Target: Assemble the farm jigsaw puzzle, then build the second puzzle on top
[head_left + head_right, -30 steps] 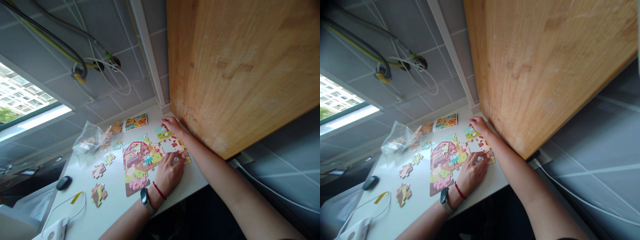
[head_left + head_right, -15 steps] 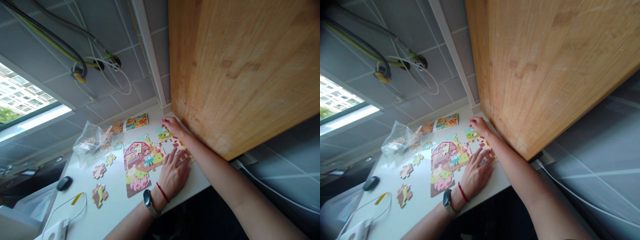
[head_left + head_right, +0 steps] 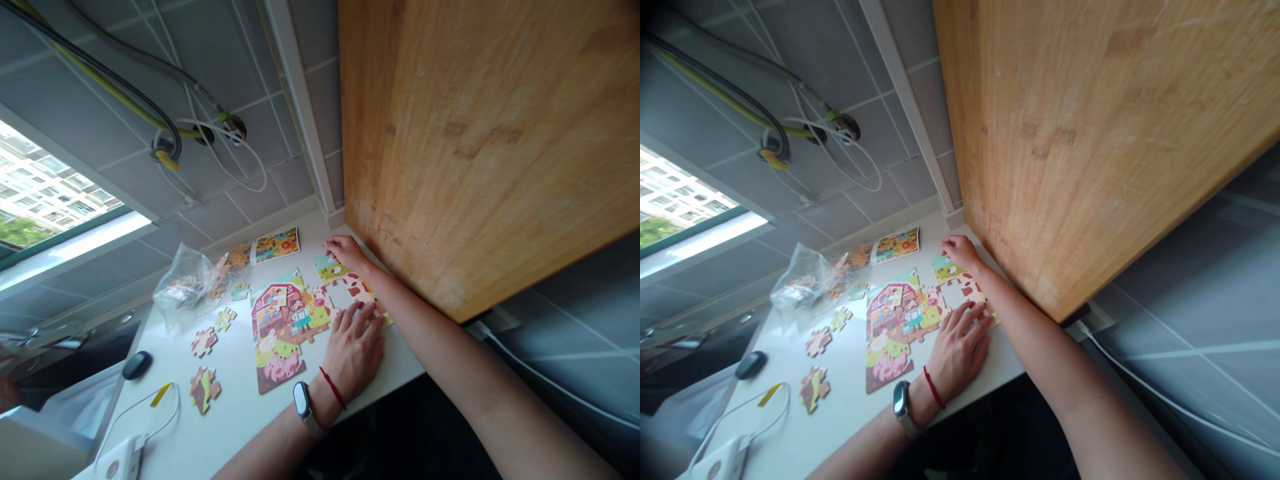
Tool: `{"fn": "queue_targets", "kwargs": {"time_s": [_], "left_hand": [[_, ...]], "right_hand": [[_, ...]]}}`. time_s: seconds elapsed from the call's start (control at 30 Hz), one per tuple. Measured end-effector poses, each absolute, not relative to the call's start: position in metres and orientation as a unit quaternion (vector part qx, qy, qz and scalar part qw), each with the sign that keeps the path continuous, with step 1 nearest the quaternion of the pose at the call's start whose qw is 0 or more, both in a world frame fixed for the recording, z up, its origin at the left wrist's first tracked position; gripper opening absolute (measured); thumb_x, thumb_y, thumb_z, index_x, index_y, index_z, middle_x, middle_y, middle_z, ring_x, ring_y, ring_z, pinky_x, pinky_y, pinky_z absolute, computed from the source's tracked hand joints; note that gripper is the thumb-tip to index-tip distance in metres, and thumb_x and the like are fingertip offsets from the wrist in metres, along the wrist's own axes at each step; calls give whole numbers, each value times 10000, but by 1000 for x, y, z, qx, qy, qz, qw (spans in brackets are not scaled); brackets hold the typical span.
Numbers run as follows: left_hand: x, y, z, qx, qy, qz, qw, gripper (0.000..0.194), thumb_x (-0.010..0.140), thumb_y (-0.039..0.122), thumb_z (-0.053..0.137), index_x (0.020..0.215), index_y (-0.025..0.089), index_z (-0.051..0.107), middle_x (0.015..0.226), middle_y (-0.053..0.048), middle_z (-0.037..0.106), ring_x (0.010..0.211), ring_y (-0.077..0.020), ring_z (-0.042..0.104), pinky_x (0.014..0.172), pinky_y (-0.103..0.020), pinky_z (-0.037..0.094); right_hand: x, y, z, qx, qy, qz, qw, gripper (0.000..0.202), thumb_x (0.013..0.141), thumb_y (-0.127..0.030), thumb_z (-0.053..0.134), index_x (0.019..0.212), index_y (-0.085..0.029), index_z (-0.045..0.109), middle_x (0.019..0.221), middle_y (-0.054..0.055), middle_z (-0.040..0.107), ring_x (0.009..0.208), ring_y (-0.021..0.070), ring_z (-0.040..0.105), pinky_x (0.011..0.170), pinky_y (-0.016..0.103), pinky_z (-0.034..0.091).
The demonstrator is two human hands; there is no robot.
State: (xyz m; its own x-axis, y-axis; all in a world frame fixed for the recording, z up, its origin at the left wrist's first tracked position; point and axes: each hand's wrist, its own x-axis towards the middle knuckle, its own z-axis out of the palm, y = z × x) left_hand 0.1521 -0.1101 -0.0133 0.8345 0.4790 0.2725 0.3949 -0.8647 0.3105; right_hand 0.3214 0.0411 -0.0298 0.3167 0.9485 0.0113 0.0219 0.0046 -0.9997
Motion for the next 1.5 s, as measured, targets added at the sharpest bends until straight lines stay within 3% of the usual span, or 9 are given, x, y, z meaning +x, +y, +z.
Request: {"fn": "queue_targets", "kwargs": {"time_s": [0.2,0.43,0.63,0.93,1.07,1.3,1.4,1.5], "left_hand": [[151,-107,-9,952,223,164,128,339,994,219,609,1333,213,628,1457,-111,634,1376,-347,539,1079,-574,518],[145,-83,-6,978,145,119,89,281,1003,380,686,1206,187,661,1447,-111,650,1370,-330,563,1088,-534,520],[139,-80,-7,976,133,137,107,473,1034,566,569,1266,164,658,1431,-110,667,1347,-323,576,1077,-475,530],[113,-65,12,976,94,119,160,639,1038,701,402,1274,192,707,1430,-113,673,1373,-354,556,1108,-527,493],[81,-41,18,973,111,125,162,594,1047,668,424,1289,207,707,1427,-121,669,1388,-355,545,1136,-546,473],[11,31,7,931,258,230,116,325,1103,404,468,1248,224,696,1289,-99,726,1249,-290,610,1072,-522,516],[-8,50,-7,917,313,221,110,337,1084,447,497,1212,222,714,1264,-116,724,1199,-298,630,1052,-523,525],[-13,55,-16,916,322,204,121,437,1007,558,615,1276,224,695,1326,-125,704,1272,-338,604,1084,-546,510]], "right_hand": [[322,40,-30,-576,-422,405,571,180,829,-342,689,748,-182,713,646,1,682,554,123,568,564,227,448],[322,42,-34,-578,-424,404,567,224,806,-401,699,747,-186,714,644,8,684,545,124,556,541,227,441],[323,45,-38,-580,-422,401,570,237,800,-411,680,715,-192,708,645,17,697,535,128,568,517,229,433],[323,45,-41,-594,-430,386,560,249,791,-437,691,734,-196,720,645,28,706,555,144,591,519,239,439],[322,43,-40,-599,-437,381,552,274,777,-465,686,742,-196,726,654,31,707,561,146,587,514,242,431],[323,40,-39,-616,-451,368,532,328,763,-517,698,792,-193,744,663,34,710,564,150,590,519,249,445],[321,39,-38,-623,-462,355,521,362,765,-553,712,795,-193,746,664,38,711,589,164,608,539,259,467],[319,36,-36,-628,-479,342,509,388,763,-573,715,812,-191,754,678,45,718,620,180,626,569,277,490]]}}
